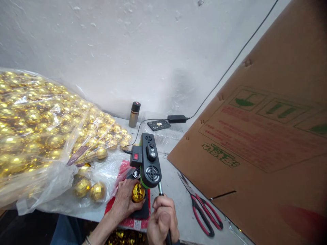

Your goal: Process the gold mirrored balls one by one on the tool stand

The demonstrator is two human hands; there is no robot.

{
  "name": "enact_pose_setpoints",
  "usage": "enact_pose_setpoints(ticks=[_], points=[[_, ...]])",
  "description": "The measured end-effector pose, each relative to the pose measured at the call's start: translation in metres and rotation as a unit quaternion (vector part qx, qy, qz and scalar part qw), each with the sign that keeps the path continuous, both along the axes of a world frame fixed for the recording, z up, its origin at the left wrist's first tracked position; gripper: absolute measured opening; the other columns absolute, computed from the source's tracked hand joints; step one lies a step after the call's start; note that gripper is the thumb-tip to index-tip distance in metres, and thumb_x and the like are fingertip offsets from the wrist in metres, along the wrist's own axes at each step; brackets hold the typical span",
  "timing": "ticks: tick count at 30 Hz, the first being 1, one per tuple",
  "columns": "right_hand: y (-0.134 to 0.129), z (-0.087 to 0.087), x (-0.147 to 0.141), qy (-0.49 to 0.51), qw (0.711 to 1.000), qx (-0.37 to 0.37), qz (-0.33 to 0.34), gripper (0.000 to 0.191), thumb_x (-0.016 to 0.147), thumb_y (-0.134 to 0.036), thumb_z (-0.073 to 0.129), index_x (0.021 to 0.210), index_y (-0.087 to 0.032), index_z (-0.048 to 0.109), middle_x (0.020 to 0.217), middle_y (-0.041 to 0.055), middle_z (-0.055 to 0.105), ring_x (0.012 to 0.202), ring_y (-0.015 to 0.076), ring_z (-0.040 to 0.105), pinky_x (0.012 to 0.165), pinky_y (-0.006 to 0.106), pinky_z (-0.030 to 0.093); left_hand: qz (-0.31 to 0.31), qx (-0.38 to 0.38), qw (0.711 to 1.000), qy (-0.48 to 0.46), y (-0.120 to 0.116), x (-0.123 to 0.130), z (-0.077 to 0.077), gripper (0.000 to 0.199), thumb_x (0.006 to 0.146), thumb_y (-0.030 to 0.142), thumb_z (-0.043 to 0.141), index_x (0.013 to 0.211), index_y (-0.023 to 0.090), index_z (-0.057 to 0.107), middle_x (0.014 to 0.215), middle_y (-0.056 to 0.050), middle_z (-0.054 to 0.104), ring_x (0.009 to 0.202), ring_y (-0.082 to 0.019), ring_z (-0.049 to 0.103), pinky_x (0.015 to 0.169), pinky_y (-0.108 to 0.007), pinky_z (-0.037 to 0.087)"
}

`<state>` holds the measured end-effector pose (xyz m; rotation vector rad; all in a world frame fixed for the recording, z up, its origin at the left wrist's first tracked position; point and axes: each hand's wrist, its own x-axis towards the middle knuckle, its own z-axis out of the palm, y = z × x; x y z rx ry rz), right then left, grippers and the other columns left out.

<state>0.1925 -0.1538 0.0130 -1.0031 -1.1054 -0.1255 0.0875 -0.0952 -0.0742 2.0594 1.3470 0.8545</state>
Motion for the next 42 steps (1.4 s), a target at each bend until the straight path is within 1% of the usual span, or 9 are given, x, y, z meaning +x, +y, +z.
enact_pose_setpoints(ticks=[7, 12, 17, 22, 24, 28, 31, 39, 42], points=[[-0.002, -0.006, 0.0, 0.017, 1.0, -0.005, 0.005, 0.042, 0.115, -0.025, 0.043, 0.073, -0.024, 0.049, 0.073, -0.0043, 0.054, 0.062, 0.0132, 0.05, 0.069, 0.031, 0.044, -0.003, 0.001, 1.0, 0.005, 0.0, 0.0, 0.002, 0.038, 0.074, 0.033, 0.084, 0.109, 0.024, 0.074, 0.098, -0.005, 0.078, 0.091, -0.03, 0.068, 0.089, -0.043, 0.051], [-0.001, -0.003, -0.001, 0.02, 1.0, 0.001, 0.008, 0.044, 0.116, -0.027, 0.041, 0.073, -0.024, 0.048, 0.074, -0.0052, 0.052, 0.061, 0.0121, 0.049, 0.068, 0.03, 0.043, -0.006, -0.008, 1.0, 0.01, 0.0, 0.0, 0.005, 0.038, 0.074, 0.032, 0.084, 0.109, 0.023, 0.073, 0.098, -0.006, 0.077, 0.093, -0.032, 0.069, 0.089, -0.044, 0.051], [-0.001, 0.0, -0.002, 0.028, 1.0, -0.004, 0.003, 0.046, 0.117, -0.032, 0.044, 0.071, -0.024, 0.046, 0.072, -0.0055, 0.052, 0.061, 0.0126, 0.048, 0.069, 0.031, 0.042, 0.0, -0.004, 1.0, 0.007, 0.0, 0.002, 0.001, 0.039, 0.072, 0.032, 0.085, 0.109, 0.024, 0.074, 0.1, -0.006, 0.077, 0.095, -0.034, 0.07, 0.09, -0.045, 0.051], [0.0, -0.001, -0.005, 0.042, 0.999, -0.006, -0.013, 0.048, 0.116, -0.034, 0.045, 0.069, -0.024, 0.046, 0.069, -0.0048, 0.053, 0.06, 0.014, 0.049, 0.074, 0.035, 0.044, 0.003, -0.004, 1.0, 0.006, 0.0, 0.003, -0.003, 0.039, 0.073, 0.032, 0.085, 0.109, 0.024, 0.072, 0.101, -0.007, 0.077, 0.097, -0.034, 0.07, 0.092, -0.045, 0.05], [0.001, -0.003, -0.006, 0.051, 0.999, -0.005, -0.017, 0.049, 0.116, -0.034, 0.045, 0.069, -0.024, 0.046, 0.068, -0.0049, 0.053, 0.059, 0.0139, 0.048, 0.073, 0.035, 0.044, 0.002, -0.003, 1.0, 0.004, 0.0, 0.003, -0.005, 0.039, 0.073, 0.032, 0.084, 0.11, 0.024, 0.072, 0.101, -0.007, 0.077, 0.098, -0.034, 0.069, 0.092, -0.045, 0.05], [0.002, -0.009, -0.005, 0.057, 0.998, -0.009, 0.007, 0.047, 0.116, -0.033, 0.043, 0.07, -0.024, 0.048, 0.071, -0.0039, 0.053, 0.06, 0.0141, 0.05, 0.066, 0.032, 0.042, 0.002, 0.001, 1.0, -0.002, 0.0, 0.003, -0.005, 0.038, 0.074, 0.033, 0.085, 0.109, 0.023, 0.072, 0.1, -0.007, 0.076, 0.096, -0.034, 0.07, 0.091, -0.045, 0.051], [0.001, -0.016, -0.002, 0.048, 0.999, -0.008, 0.016, 0.047, 0.116, -0.032, 0.041, 0.071, -0.024, 0.048, 0.072, -0.0038, 0.054, 0.061, 0.0138, 0.051, 0.066, 0.031, 0.043, 0.006, -0.002, 1.0, 0.0, 0.001, 0.003, -0.003, 0.039, 0.073, 0.034, 0.086, 0.108, 0.023, 0.073, 0.098, -0.007, 0.075, 0.094, -0.034, 0.07, 0.092, -0.046, 0.051], [0.003, -0.04, -0.001, 0.005, 1.0, 0.006, 0.001, 0.046, 0.118, -0.028, 0.034, 0.074, -0.024, 0.047, 0.076, -0.0048, 0.056, 0.066, 0.0139, 0.055, 0.088, 0.037, 0.049, -0.003, -0.01, 1.0, -0.001, 0.001, 0.001, 0.004, 0.036, 0.076, 0.038, 0.085, 0.107, 0.023, 0.074, 0.098, -0.007, 0.076, 0.093, -0.033, 0.069, 0.088, -0.043, 0.051], [0.004, -0.047, 0.006, -0.028, 0.999, 0.014, 0.008, 0.046, 0.117, -0.03, 0.04, 0.073, -0.024, 0.051, 0.076, -0.0051, 0.059, 0.067, 0.0135, 0.058, 0.092, 0.036, 0.05, -0.007, -0.009, 1.0, 0.003, 0.002, 0.0, 0.004, 0.038, 0.075, 0.035, 0.085, 0.109, 0.024, 0.074, 0.099, -0.007, 0.077, 0.094, -0.032, 0.07, 0.09, -0.044, 0.052]])
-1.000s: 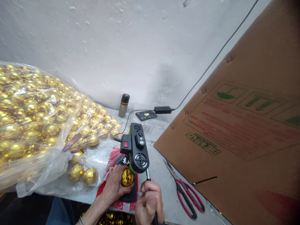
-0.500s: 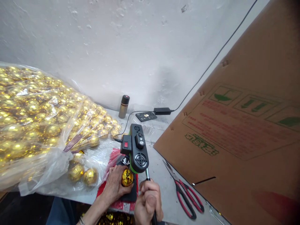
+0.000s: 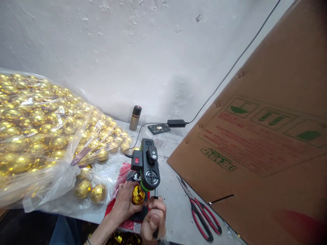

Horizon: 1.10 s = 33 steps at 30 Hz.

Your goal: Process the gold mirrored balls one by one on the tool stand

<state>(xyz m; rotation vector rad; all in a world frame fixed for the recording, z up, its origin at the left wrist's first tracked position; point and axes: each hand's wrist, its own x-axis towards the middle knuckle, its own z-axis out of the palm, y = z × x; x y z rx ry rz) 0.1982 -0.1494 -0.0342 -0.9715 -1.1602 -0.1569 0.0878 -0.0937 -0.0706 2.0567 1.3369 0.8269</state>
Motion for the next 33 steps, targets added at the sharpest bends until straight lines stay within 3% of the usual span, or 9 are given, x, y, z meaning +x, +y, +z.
enact_pose_setpoints(ticks=[4, 10, 13, 15, 18, 22, 26, 30, 33], points=[[-0.004, 0.017, 0.007, -0.02, 1.0, -0.014, 0.019, 0.044, 0.115, -0.029, 0.046, 0.073, -0.023, 0.054, 0.076, -0.0034, 0.06, 0.064, 0.0124, 0.058, 0.07, 0.028, 0.049, 0.005, 0.005, 1.0, 0.001, 0.002, 0.001, 0.0, 0.041, 0.074, 0.033, 0.086, 0.112, 0.021, 0.076, 0.102, -0.009, 0.079, 0.097, -0.035, 0.073, 0.092, -0.048, 0.056], [-0.009, 0.102, 0.005, 0.049, 0.993, -0.098, 0.046, 0.035, 0.115, -0.026, 0.052, 0.08, -0.022, 0.06, 0.068, -0.0051, 0.053, 0.053, 0.0095, 0.046, 0.05, 0.024, 0.035, -0.013, 0.073, 0.997, -0.009, -0.014, -0.009, -0.015, 0.056, 0.078, 0.026, 0.087, 0.132, 0.022, 0.073, 0.12, -0.013, 0.082, 0.109, -0.038, 0.077, 0.095, -0.052, 0.062], [-0.008, 0.121, 0.005, 0.044, 0.994, -0.091, 0.043, 0.039, 0.115, -0.03, 0.053, 0.077, -0.022, 0.06, 0.065, -0.0051, 0.052, 0.052, 0.0093, 0.047, 0.049, 0.024, 0.036, -0.038, 0.167, 0.985, 0.013, -0.039, -0.035, -0.031, 0.077, 0.077, 0.045, 0.096, 0.145, 0.023, 0.068, 0.134, -0.018, 0.079, 0.119, -0.041, 0.076, 0.097, -0.052, 0.064], [-0.008, 0.118, 0.005, 0.034, 0.996, -0.076, 0.044, 0.04, 0.115, -0.028, 0.053, 0.077, -0.021, 0.061, 0.067, -0.0041, 0.055, 0.053, 0.0091, 0.049, 0.051, 0.024, 0.038, -0.03, 0.229, 0.972, 0.046, -0.054, -0.058, -0.039, 0.087, 0.081, 0.061, 0.093, 0.152, 0.023, 0.063, 0.141, -0.02, 0.076, 0.124, -0.041, 0.075, 0.1, -0.05, 0.063], [-0.009, 0.105, 0.003, 0.035, 0.996, -0.065, 0.043, 0.04, 0.115, -0.026, 0.053, 0.076, -0.021, 0.06, 0.071, -0.0028, 0.057, 0.056, 0.009, 0.052, 0.055, 0.024, 0.04, 0.078, 0.292, 0.949, 0.093, -0.059, -0.088, -0.039, 0.054, 0.106, 0.05, 0.067, 0.153, 0.024, 0.061, 0.143, -0.017, 0.077, 0.129, -0.034, 0.073, 0.106, -0.045, 0.058], [-0.008, 0.091, 0.003, 0.058, 0.996, -0.058, 0.04, 0.036, 0.114, -0.027, 0.055, 0.08, -0.021, 0.062, 0.073, -0.0021, 0.059, 0.055, 0.0091, 0.05, 0.052, 0.024, 0.038, 0.138, 0.351, 0.916, 0.137, -0.029, -0.111, -0.022, 0.04, 0.112, 0.021, 0.045, 0.147, 0.02, 0.063, 0.145, -0.016, 0.076, 0.136, -0.029, 0.07, 0.119, -0.045, 0.047], [-0.007, 0.086, 0.003, 0.062, 0.996, -0.053, 0.039, 0.036, 0.114, -0.026, 0.055, 0.078, -0.021, 0.061, 0.074, -0.001, 0.059, 0.057, 0.0101, 0.051, 0.052, 0.024, 0.039, 0.128, 0.325, 0.913, 0.211, 0.005, -0.121, -0.001, 0.038, 0.107, 0.023, 0.052, 0.14, 0.016, 0.069, 0.131, -0.018, 0.081, 0.13, -0.037, 0.071, 0.123, -0.058, 0.039], [-0.006, 0.084, 0.003, 0.06, 0.996, -0.048, 0.039, 0.038, 0.114, -0.026, 0.054, 0.077, -0.021, 0.06, 0.074, -0.0012, 0.059, 0.057, 0.0101, 0.051, 0.052, 0.024, 0.04, 0.08, 0.333, 0.918, 0.202, 0.015, -0.125, 0.012, 0.02, 0.107, 0.027, 0.058, 0.117, 0.019, 0.073, 0.096, -0.008, 0.078, 0.092, -0.03, 0.075, 0.098, -0.047, 0.054], [-0.006, 0.082, 0.003, 0.067, 0.996, -0.05, 0.04, 0.04, 0.114, -0.027, 0.055, 0.075, -0.021, 0.058, 0.074, -0.0009, 0.058, 0.059, 0.0107, 0.052, 0.053, 0.024, 0.041, 0.054, 0.383, 0.912, 0.135, 0.01, -0.125, 0.02, 0.024, 0.113, 0.02, 0.05, 0.099, 0.022, 0.069, 0.084, -0.002, 0.072, 0.075, -0.022, 0.07, 0.075, -0.033, 0.053]])
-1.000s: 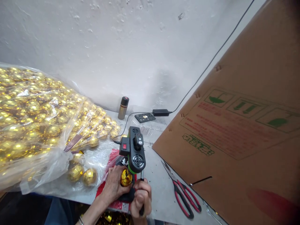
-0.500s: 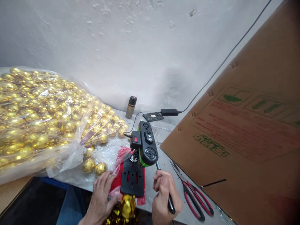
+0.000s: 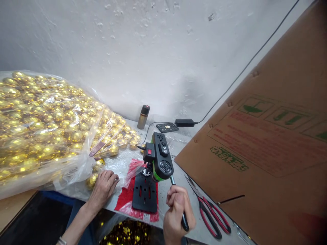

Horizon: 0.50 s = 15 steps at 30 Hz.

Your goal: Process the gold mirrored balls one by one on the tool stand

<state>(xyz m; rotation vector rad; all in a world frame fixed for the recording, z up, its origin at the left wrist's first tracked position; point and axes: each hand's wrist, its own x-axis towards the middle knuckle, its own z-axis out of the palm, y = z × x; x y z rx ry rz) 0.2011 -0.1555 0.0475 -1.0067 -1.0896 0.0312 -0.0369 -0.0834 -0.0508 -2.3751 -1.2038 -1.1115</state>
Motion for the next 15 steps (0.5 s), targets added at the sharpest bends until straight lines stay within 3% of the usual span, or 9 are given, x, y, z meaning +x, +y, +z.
enact_pose_setpoints(ticks=[5, 9, 11, 15], points=[[0.0, -0.004, 0.001, 0.008, 1.0, 0.007, 0.005, 0.044, 0.113, -0.025, 0.054, 0.069, -0.022, 0.051, 0.071, -0.0018, 0.055, 0.064, 0.012, 0.055, 0.055, 0.023, 0.042, -0.031, 0.107, 0.993, -0.048, -0.024, -0.012, 0.005, 0.021, 0.115, 0.015, 0.054, 0.104, 0.023, 0.069, 0.079, 0.001, 0.073, 0.07, -0.017, 0.069, 0.079, -0.03, 0.055], [0.0, -0.008, 0.001, 0.016, 1.0, 0.008, 0.002, 0.045, 0.113, -0.027, 0.055, 0.068, -0.023, 0.051, 0.068, -0.0023, 0.052, 0.064, 0.0132, 0.054, 0.055, 0.025, 0.041, -0.068, 0.075, 0.995, -0.017, -0.04, -0.031, -0.002, 0.019, 0.114, 0.016, 0.056, 0.103, 0.023, 0.07, 0.08, 0.0, 0.076, 0.069, -0.016, 0.073, 0.074, -0.026, 0.058], [0.0, -0.011, 0.002, 0.02, 1.0, 0.003, 0.003, 0.045, 0.112, -0.028, 0.056, 0.068, -0.023, 0.052, 0.069, -0.0019, 0.053, 0.063, 0.0136, 0.054, 0.054, 0.025, 0.04, -0.037, 0.051, 0.998, -0.019, -0.042, -0.036, -0.009, 0.017, 0.114, 0.017, 0.054, 0.11, 0.023, 0.069, 0.084, -0.001, 0.078, 0.072, -0.017, 0.077, 0.076, -0.025, 0.06], [0.0, -0.016, 0.003, 0.029, 1.0, -0.009, -0.002, 0.045, 0.112, -0.031, 0.056, 0.068, -0.022, 0.054, 0.072, -0.0009, 0.057, 0.062, 0.0131, 0.053, 0.054, 0.026, 0.04, 0.117, -0.024, 0.993, -0.007, -0.033, -0.032, -0.021, 0.024, 0.111, 0.02, 0.056, 0.133, 0.019, 0.066, 0.113, -0.012, 0.083, 0.095, -0.025, 0.084, 0.083, -0.03, 0.065]])
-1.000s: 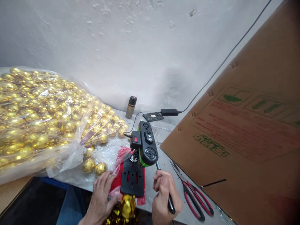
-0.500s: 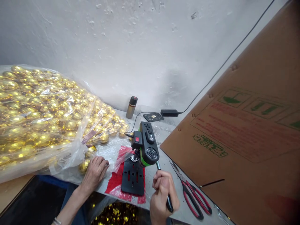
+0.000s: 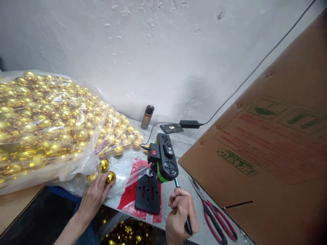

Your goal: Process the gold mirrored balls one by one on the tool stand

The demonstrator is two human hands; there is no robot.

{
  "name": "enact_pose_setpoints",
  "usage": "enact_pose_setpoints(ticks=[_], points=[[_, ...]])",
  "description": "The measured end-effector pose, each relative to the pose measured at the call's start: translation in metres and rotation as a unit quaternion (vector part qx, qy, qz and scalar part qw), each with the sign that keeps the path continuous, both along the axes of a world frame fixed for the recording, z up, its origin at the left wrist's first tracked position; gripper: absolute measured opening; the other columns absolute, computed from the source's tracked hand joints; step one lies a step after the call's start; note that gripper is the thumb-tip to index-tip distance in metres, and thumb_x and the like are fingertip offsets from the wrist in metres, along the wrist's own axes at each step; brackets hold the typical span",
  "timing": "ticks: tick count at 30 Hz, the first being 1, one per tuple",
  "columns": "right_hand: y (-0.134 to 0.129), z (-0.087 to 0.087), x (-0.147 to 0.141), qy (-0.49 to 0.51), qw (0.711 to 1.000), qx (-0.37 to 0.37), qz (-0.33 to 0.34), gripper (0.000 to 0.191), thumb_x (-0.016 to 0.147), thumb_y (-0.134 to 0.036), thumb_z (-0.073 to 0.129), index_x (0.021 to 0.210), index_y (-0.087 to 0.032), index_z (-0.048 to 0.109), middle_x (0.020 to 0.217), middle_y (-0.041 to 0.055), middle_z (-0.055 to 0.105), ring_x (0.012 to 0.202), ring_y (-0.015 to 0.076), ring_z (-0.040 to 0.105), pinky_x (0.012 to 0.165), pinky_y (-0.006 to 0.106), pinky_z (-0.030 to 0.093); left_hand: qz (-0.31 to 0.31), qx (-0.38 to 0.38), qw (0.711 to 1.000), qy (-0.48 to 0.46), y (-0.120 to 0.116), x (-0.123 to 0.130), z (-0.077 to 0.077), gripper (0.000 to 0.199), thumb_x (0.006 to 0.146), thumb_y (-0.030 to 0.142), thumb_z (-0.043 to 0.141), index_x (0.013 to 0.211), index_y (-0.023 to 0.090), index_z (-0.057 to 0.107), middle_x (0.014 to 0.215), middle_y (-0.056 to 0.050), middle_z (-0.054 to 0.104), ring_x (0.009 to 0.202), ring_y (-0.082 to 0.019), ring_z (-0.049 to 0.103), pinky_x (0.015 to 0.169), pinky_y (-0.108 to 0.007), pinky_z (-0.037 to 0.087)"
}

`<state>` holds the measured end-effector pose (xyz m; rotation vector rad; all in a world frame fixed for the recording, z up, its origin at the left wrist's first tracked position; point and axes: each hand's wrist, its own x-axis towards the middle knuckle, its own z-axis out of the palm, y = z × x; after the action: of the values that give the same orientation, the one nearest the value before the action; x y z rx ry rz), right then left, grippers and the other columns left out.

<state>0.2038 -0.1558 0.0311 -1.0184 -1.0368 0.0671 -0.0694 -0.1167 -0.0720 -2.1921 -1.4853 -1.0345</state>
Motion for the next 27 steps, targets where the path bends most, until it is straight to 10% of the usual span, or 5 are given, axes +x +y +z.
enact_pose_setpoints(ticks=[6, 11, 20, 23, 27], points=[[-0.001, 0.001, 0.001, -0.012, 1.0, -0.002, 0.002, 0.045, 0.113, -0.031, 0.056, 0.068, -0.022, 0.054, 0.071, -0.0015, 0.055, 0.062, 0.013, 0.054, 0.053, 0.025, 0.041, 0.053, -0.252, 0.966, 0.024, 0.029, 0.019, -0.002, 0.046, 0.096, 0.023, 0.069, 0.142, 0.023, 0.067, 0.109, -0.012, 0.081, 0.098, -0.033, 0.082, 0.084, -0.04, 0.066], [-0.001, 0.007, 0.0, -0.014, 1.0, 0.01, 0.008, 0.045, 0.113, -0.026, 0.055, 0.068, -0.023, 0.053, 0.068, -0.002, 0.054, 0.064, 0.0136, 0.056, 0.054, 0.025, 0.041, -0.031, -0.267, 0.929, -0.253, 0.037, 0.035, 0.013, 0.046, 0.094, 0.046, 0.069, 0.135, 0.024, 0.067, 0.121, -0.012, 0.081, 0.105, -0.034, 0.08, 0.092, -0.047, 0.066], [-0.001, 0.013, -0.005, -0.013, 1.0, 0.005, 0.004, 0.044, 0.113, -0.026, 0.053, 0.069, -0.023, 0.051, 0.07, -0.0021, 0.055, 0.06, 0.0124, 0.052, 0.053, 0.025, 0.039, -0.117, -0.459, 0.54, -0.696, 0.01, 0.091, 0.031, 0.069, 0.09, 0.071, 0.077, 0.14, 0.029, 0.057, 0.116, -0.005, 0.079, 0.091, -0.022, 0.081, 0.077, -0.035, 0.067], [-0.002, 0.015, -0.004, -0.025, 1.0, -0.003, 0.002, 0.044, 0.114, -0.026, 0.053, 0.07, -0.023, 0.051, 0.071, -0.0014, 0.057, 0.06, 0.012, 0.052, 0.054, 0.025, 0.04, -0.112, -0.476, 0.54, -0.685, 0.007, 0.114, 0.019, 0.068, 0.089, 0.075, 0.076, 0.132, 0.027, 0.057, 0.122, -0.01, 0.079, 0.107, -0.029, 0.081, 0.088, -0.044, 0.069], [-0.004, 0.018, -0.004, -0.038, 0.999, -0.009, 0.0, 0.042, 0.114, -0.024, 0.051, 0.072, -0.023, 0.052, 0.069, -0.0016, 0.054, 0.063, 0.0137, 0.056, 0.056, 0.026, 0.042, -0.086, -0.415, 0.7, -0.574, 0.005, 0.14, -0.001, 0.069, 0.093, 0.074, 0.069, 0.138, 0.023, 0.058, 0.146, -0.019, 0.072, 0.141, -0.039, 0.069, 0.117, -0.059, 0.057]])
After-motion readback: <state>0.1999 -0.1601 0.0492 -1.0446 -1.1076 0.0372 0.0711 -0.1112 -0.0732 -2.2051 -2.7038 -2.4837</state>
